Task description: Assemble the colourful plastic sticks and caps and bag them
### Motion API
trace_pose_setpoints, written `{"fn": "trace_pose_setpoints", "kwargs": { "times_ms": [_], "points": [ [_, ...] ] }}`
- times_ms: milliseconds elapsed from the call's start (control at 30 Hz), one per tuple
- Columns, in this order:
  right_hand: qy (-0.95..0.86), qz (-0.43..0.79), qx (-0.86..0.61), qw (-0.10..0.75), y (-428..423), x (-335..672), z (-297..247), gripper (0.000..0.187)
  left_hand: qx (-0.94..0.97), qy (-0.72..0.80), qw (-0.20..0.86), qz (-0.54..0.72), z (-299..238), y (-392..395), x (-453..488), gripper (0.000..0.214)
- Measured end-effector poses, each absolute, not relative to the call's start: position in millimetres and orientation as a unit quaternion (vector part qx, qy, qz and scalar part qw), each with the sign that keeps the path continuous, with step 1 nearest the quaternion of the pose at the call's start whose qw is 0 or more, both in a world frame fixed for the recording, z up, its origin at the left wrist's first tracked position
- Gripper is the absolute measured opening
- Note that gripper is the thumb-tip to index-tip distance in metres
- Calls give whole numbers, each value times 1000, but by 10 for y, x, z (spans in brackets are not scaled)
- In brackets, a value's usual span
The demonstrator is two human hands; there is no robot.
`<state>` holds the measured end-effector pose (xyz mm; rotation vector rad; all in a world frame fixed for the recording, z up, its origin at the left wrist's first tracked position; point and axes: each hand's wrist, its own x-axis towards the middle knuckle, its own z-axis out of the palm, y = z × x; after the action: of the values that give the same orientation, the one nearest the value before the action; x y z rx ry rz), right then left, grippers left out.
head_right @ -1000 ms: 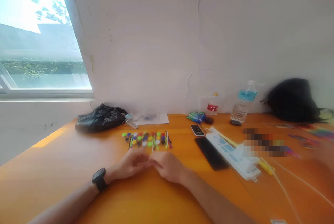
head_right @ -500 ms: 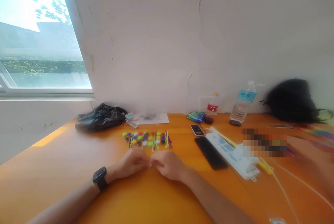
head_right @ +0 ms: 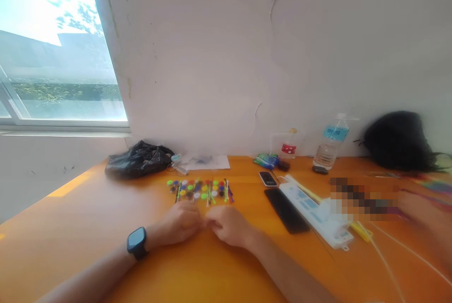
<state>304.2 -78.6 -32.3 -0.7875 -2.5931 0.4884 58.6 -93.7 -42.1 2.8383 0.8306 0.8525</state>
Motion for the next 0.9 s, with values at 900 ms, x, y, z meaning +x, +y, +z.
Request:
{"fn": "trace_pose_setpoints", "kwargs": {
  "times_ms": [900],
  "points": [
    [-938,100,-289,162,-799,3002,-402,17,943,254,-68,206,-368,-1013,675,25]
  ]
}}
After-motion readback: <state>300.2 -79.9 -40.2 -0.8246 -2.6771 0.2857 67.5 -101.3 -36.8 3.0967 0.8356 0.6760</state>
